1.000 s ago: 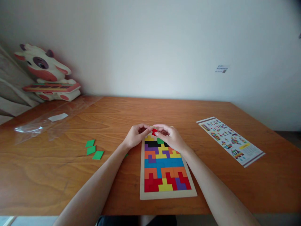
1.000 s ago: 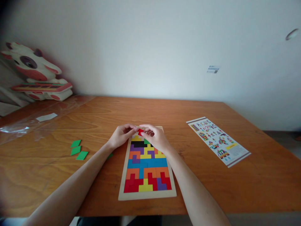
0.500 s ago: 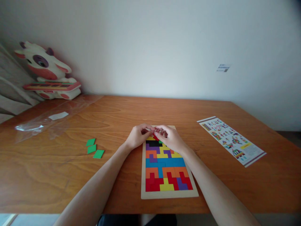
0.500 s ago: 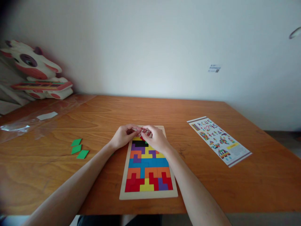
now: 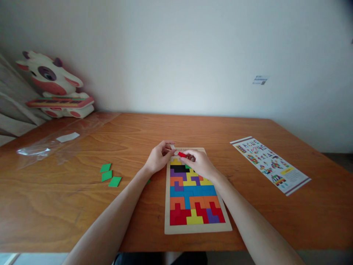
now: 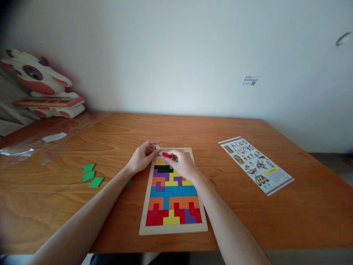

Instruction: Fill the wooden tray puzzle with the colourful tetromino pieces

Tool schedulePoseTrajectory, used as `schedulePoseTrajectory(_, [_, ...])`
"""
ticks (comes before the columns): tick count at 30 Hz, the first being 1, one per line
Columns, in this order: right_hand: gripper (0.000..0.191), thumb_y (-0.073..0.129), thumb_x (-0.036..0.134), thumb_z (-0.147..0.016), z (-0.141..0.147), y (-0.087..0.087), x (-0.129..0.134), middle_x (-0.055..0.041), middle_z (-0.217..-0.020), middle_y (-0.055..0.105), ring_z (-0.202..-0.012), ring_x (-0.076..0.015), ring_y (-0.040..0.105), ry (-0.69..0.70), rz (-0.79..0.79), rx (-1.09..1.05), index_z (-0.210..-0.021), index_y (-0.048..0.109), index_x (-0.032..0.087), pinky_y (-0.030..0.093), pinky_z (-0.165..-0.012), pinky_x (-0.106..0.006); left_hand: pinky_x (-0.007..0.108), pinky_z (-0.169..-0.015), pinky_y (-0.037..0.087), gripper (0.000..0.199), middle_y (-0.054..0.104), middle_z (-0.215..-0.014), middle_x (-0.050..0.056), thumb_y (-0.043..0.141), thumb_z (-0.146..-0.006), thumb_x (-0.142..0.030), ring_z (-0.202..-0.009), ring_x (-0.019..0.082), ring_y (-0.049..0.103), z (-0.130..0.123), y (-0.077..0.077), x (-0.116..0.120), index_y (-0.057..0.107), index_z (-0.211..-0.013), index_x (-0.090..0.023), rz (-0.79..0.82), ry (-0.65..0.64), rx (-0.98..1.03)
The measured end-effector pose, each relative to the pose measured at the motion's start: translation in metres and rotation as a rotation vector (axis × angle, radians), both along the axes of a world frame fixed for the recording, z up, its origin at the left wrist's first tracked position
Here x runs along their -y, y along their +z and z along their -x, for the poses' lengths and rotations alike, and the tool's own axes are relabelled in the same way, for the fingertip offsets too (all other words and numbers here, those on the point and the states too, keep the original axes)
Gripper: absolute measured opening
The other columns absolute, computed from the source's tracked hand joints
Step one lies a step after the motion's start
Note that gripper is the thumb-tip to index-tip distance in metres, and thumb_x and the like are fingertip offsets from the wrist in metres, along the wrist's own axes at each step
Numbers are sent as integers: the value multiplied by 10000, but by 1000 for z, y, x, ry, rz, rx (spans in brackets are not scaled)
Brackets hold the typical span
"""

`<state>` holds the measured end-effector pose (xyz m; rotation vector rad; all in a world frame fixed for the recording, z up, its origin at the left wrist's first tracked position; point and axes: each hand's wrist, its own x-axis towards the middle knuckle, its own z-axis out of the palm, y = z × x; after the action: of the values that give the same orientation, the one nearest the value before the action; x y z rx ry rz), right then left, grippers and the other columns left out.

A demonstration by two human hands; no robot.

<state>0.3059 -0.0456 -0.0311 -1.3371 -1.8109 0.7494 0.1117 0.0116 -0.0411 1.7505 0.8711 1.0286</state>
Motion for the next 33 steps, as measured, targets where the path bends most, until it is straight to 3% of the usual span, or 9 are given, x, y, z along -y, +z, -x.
schedulePoseTrajectory(5, [192,531,351,-931,-4,4,1,-35,-821,719,-712,-154,643,-56,-76,40,-885,635,197,455,-645,-265,241,-643,527,356,632,-874,27,596,-864,-376,-741,156,677,3,0,2,567,-1159,-180,-74,-2,-115])
schedulePoseTrajectory(9, [222,512,384,-941,-4,3,2,-31,-800,699,-671,-148,617,-38,-60,45,-888,617,195,433,-597,-256,255,-686,539,317,660,-873,22,580,-870,-352,-766,166,685,3,0,4,578,-1154,-213,-127,16,-197])
schedulePoseTrajectory(15, [340,449,422,-968,-3,4,-1,-74,-868,653,-756,-170,604,-70,-126,98,-897,683,186,457,-658,-285,254,-701,539,291,645,-830,22,560,-878,-341,-754,151,649,2,0,5,589,-1125,-189,-158,-2,-180])
schedulePoseTrajectory(19, [245,567,360,-909,-2,1,-2,-71,-916,679,-799,-176,629,-75,-96,18,-1059,675,198,498,-712,-304,252,-695,534,293,635,-830,21,562,-879,-345,-746,146,637,2,0,4,588,-1125,-187,-139,-4,-182])
schedulePoseTrajectory(22, [307,638,311,-856,-2,-3,-3,-54,-920,702,-798,-168,657,-89,-41,-102,-1148,628,217,528,-731,-312,254,-691,528,297,627,-829,20,570,-874,-353,-735,144,630,2,1,4,592,-1119,-187,-136,7,-182])
schedulePoseTrajectory(33, [186,664,303,-820,0,-1,-2,-56,-898,736,-809,-186,698,-123,-10,-192,-982,696,216,585,-751,-350,232,-640,501,326,613,-813,12,580,-874,-370,-688,125,605,2,0,2,582,-1131,-168,-100,13,-133])
